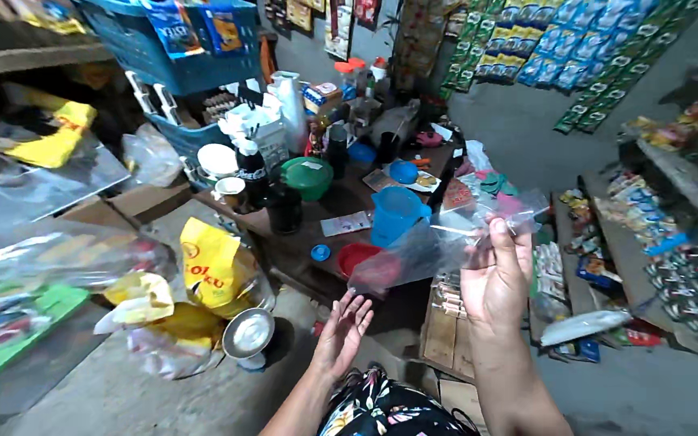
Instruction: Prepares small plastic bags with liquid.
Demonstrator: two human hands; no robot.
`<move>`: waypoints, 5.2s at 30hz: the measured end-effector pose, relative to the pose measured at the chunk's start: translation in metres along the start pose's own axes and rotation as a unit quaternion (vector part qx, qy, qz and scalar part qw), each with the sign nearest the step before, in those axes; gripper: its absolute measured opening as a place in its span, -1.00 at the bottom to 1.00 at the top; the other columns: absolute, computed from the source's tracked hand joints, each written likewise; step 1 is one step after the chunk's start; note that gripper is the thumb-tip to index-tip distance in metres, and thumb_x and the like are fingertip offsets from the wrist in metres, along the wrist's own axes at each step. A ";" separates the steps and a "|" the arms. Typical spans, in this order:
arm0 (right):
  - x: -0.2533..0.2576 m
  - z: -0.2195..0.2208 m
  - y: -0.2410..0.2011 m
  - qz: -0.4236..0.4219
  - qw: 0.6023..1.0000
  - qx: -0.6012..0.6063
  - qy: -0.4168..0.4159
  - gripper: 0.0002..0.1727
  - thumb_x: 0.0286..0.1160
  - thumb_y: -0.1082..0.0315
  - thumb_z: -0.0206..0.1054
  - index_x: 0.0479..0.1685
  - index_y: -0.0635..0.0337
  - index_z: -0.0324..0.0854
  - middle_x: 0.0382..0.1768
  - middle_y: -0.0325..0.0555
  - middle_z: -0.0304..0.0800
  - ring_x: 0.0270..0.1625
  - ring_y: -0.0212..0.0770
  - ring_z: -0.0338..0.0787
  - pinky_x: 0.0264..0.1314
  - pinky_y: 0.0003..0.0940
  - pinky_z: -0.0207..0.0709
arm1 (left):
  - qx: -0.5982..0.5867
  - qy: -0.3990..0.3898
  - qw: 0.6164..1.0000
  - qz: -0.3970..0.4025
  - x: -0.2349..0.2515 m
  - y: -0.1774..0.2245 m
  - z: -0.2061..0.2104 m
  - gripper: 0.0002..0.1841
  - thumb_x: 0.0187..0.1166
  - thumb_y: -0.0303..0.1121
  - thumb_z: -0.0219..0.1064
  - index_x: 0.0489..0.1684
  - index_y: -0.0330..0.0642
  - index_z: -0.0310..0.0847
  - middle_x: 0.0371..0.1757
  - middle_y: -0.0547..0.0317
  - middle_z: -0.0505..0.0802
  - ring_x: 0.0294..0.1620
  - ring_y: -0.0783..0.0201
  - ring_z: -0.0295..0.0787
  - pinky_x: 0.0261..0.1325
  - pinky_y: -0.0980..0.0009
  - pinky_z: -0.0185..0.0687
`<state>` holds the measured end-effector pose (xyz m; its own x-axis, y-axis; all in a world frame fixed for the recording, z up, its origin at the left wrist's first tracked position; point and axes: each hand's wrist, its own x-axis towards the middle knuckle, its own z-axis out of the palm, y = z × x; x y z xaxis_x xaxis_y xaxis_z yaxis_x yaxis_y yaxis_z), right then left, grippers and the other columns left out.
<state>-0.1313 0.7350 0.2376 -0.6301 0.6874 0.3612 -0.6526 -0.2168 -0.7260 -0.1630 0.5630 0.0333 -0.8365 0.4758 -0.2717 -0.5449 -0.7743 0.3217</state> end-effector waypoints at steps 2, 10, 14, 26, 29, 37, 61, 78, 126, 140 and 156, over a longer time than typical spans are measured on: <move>0.005 -0.011 -0.003 -0.006 1.000 -0.002 0.023 -0.82 0.76 0.46 0.07 -0.04 -0.01 0.56 -0.18 -0.25 0.83 -0.33 -0.43 0.83 -0.25 -0.54 0.78 | -0.012 0.047 0.999 -0.007 0.006 -0.001 0.005 -0.78 0.79 -0.30 0.10 0.19 -0.13 0.57 -0.03 0.12 0.90 0.03 0.15 0.89 0.21 0.15 0.81; 0.009 -0.032 -0.012 0.024 0.998 -0.001 0.058 -0.81 0.82 0.46 -0.03 -0.02 0.07 0.50 -0.23 -0.21 0.82 -0.41 -0.43 0.81 -0.34 -0.58 0.74 | -0.067 0.068 0.995 -0.030 0.029 -0.005 0.026 -0.41 0.88 0.08 -0.26 -0.23 -0.20 0.55 -0.05 -0.08 0.91 0.06 0.00 0.91 0.20 0.12 0.80; 0.011 -0.047 -0.019 0.022 0.998 -0.018 0.061 -0.81 0.82 0.48 -0.06 0.07 0.06 0.45 -0.20 -0.24 0.82 -0.38 -0.44 0.81 -0.35 -0.60 0.74 | -0.050 0.093 0.994 -0.001 0.034 0.002 0.024 -0.65 0.80 -0.40 -0.12 -0.39 -0.17 0.53 -0.38 0.10 0.85 -0.32 0.26 0.87 -0.08 0.39 0.85; -0.004 -0.172 0.003 0.072 0.964 -0.158 0.200 -0.86 0.72 0.58 0.06 -0.10 0.11 0.40 -0.32 -0.28 0.82 -0.45 -0.39 0.83 -0.33 -0.50 0.79 | 0.144 -0.048 0.988 0.031 0.015 0.029 -0.003 -0.40 0.42 -0.47 0.38 0.50 0.01 0.31 -0.17 0.25 0.89 -0.37 0.38 0.84 -0.26 0.47 0.81; -0.019 -0.201 0.019 0.126 0.948 -0.187 0.227 -0.89 0.69 0.57 0.12 -0.07 0.15 0.37 -0.41 -0.28 0.75 -0.50 -0.38 0.79 -0.36 -0.45 0.79 | 0.218 -0.030 0.974 0.050 0.006 0.031 0.001 -0.59 0.49 -0.53 0.31 0.34 -0.10 0.54 -0.22 0.25 0.92 -0.44 0.47 0.78 -0.34 0.57 0.72; -0.075 -0.260 0.067 0.332 0.812 -0.386 0.287 -0.23 0.59 0.37 0.41 0.74 0.33 0.10 0.43 0.31 0.49 0.15 0.01 0.72 0.10 -0.10 0.68 | 0.401 -0.048 0.905 0.135 -0.014 0.029 0.009 -0.44 0.26 -0.64 0.44 0.36 -0.27 0.56 -0.42 0.42 0.91 -0.47 0.51 0.82 -0.33 0.56 0.79; -0.081 -0.106 0.077 0.218 0.826 -0.296 -0.426 -0.91 0.36 0.59 0.37 -0.25 0.43 0.74 -0.09 0.09 0.68 -0.12 -0.34 0.68 -0.04 -0.54 0.59 | 0.547 -0.094 0.826 0.102 -0.041 0.021 0.012 -0.81 0.14 -0.55 0.59 -0.32 -0.14 0.83 -0.35 0.41 0.85 -0.36 0.56 0.77 -0.21 0.62 0.75; 0.090 -0.056 0.077 -0.094 0.853 -0.184 -0.478 -0.83 0.58 0.41 0.26 -0.02 0.23 0.71 0.21 0.04 0.78 0.02 -0.41 0.78 0.08 -0.58 0.67 | 0.815 -0.087 0.387 0.423 0.013 0.049 0.194 -0.80 0.65 -0.47 0.28 -0.01 -0.20 0.86 -0.02 -0.02 0.90 0.05 0.34 0.80 0.15 0.62 0.60; 0.234 -0.160 0.124 0.152 0.903 -0.225 -0.333 -0.65 0.25 0.06 0.60 -0.04 -0.05 0.70 -0.21 -0.59 0.88 -0.14 -0.61 0.83 -0.01 -0.61 0.74 | 0.817 0.057 0.528 0.227 0.173 0.018 0.131 -0.84 0.36 -0.54 0.42 -0.20 -0.32 0.89 -0.12 -0.16 0.90 -0.09 -0.02 0.88 0.07 0.10 0.75; 0.229 -0.135 0.070 -0.010 0.781 -0.466 -0.416 -0.46 0.28 -0.21 0.53 -0.28 0.15 0.74 -0.39 -0.37 0.78 -0.37 -0.72 0.66 -0.35 -0.77 0.56 | 0.788 0.023 0.572 0.228 0.164 0.019 0.154 -0.80 0.46 -0.48 0.38 -0.08 -0.27 0.89 0.00 -0.08 0.89 -0.06 0.18 0.86 0.08 0.33 0.74; 0.248 -0.085 0.043 -0.114 0.703 -0.533 -0.457 -0.44 0.30 -0.33 0.41 -0.36 0.03 0.72 -0.48 -0.43 0.70 -0.41 -0.69 0.63 -0.40 -0.73 0.48 | 0.780 0.019 0.576 0.242 0.157 0.033 0.167 -0.82 0.46 -0.43 0.39 -0.13 -0.26 0.88 -0.07 0.01 0.87 -0.09 0.29 0.81 0.07 0.41 0.71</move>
<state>-0.2799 0.9553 0.2462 -0.8849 -0.2175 0.4118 -0.4017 0.8038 -0.4388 -0.3219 0.6817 0.1533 -0.9266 0.3291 0.1820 0.3388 0.5203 0.7839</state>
